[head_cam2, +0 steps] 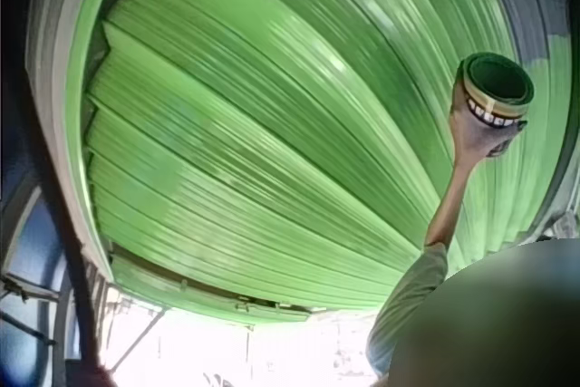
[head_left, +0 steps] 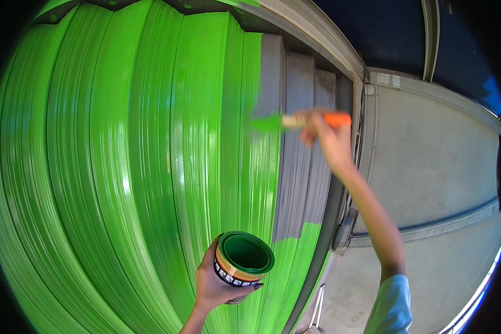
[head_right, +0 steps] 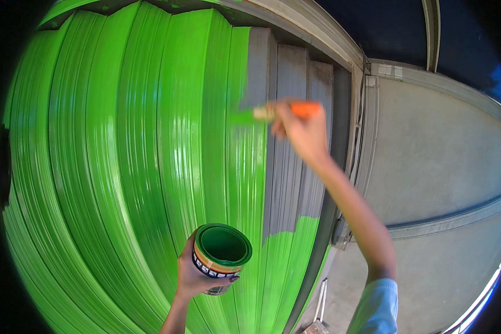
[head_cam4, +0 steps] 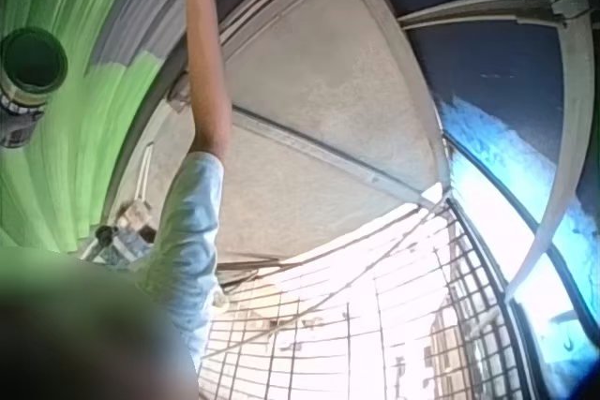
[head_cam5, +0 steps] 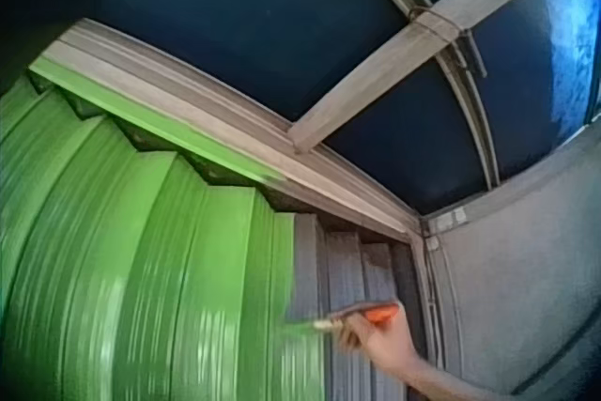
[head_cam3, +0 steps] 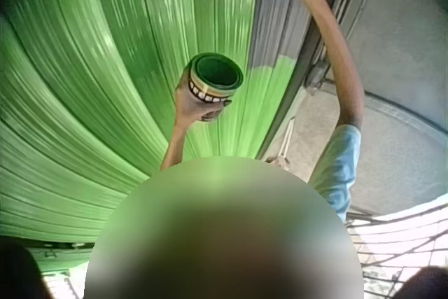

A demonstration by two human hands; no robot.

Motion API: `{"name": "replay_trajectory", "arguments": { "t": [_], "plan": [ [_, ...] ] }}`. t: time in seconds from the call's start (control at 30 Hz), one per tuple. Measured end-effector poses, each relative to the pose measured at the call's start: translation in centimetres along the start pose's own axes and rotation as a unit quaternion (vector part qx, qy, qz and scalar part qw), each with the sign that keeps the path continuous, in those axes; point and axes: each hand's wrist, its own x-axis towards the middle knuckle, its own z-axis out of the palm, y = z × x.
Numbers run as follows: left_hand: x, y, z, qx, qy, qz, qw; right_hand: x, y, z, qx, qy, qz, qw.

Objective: The person paints a metal roller shutter wall with green paint using a paint brush, dipping the brush into a paint bucket and applying the paint to the wall in strokes.

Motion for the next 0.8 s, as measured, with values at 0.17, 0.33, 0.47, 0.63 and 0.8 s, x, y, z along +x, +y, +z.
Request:
{"name": "replay_trajectory", "arguments": {
  "t": [0.17,0.33,0.47,0.63,0.8],
  "plan": [
    [0.0,0.5,0.3,-0.030,-0.017,-0.003,0.999,14.2,2.7,1.2,-0.184,0.097,-0.140,0.968],
    [-0.2,0.5,0.0,-0.065,-0.043,-0.040,0.996,19.8,4.7,2.8,-0.343,0.199,-0.260,0.880],
    [-1.6,-0.2,-0.6,-0.063,-0.054,-0.089,0.993,15.8,7.5,4.4,-0.412,0.105,-0.252,0.870],
    [-2.8,-0.4,-0.4,-0.158,-0.038,-0.113,0.980,16.2,6.9,3.7,-0.359,0.120,-0.323,0.868],
    [-2.8,-0.5,0.1,-0.108,-0.062,-0.151,0.981,19.7,7.0,3.2,-0.407,0.152,-0.305,0.847]
  ]
}}
